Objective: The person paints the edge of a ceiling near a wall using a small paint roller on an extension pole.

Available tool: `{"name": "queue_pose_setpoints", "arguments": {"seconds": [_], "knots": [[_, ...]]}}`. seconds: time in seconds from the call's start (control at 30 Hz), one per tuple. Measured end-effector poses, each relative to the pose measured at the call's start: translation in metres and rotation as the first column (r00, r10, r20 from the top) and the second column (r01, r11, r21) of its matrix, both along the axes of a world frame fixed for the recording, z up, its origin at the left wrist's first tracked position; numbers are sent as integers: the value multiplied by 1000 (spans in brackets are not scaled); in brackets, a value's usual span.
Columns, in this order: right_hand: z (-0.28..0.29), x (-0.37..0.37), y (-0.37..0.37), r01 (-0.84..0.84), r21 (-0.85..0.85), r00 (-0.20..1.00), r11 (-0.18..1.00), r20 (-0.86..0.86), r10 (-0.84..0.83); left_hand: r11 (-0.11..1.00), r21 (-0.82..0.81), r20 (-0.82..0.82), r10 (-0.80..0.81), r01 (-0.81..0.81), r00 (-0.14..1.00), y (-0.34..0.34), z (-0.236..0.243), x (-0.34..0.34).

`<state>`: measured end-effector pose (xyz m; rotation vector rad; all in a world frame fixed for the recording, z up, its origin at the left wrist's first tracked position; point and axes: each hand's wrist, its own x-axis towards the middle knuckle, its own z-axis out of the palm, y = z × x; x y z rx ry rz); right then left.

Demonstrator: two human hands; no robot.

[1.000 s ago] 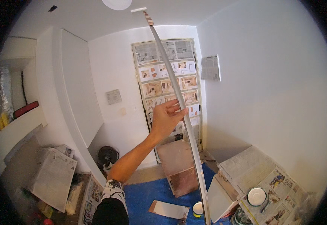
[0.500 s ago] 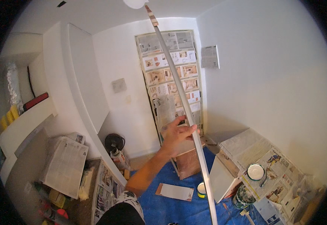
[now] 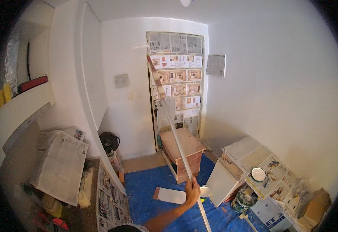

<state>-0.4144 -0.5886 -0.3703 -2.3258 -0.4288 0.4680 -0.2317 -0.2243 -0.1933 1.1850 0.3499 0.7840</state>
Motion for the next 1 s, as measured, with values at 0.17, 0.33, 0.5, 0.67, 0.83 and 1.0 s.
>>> {"name": "queue_pose_setpoints", "arguments": {"seconds": [0.17, 0.33, 0.5, 0.67, 0.83, 1.0], "knots": [[124, 21, 138, -168, 174, 860, 970, 506, 58, 973, -214, 47, -78, 87, 996, -25, -59, -52], [74, 31, 160, 118, 166, 934, 979, 315, -166, 870, -393, 80, -292, 299, 953, -25, -63, -93], [28, 0, 92, 63, 56, 973, 996, 218, -73, 807, -488, -4, -383, 333, 924, 21, -108, -89], [29, -39, 44, 193, -111, 981, 975, 29, -191, 877, -481, -114, -53, -9, 992, 76, -138, -62], [14, -24, 23, 43, -212, 999, 976, -19, -48, 884, -465, -172, -149, 53, 974, 49, -209, -78], [19, 17, 71, -58, -398, 976, 916, 170, 136, 914, -402, -276, -172, 49, 946, -14, -256, -79]]}}
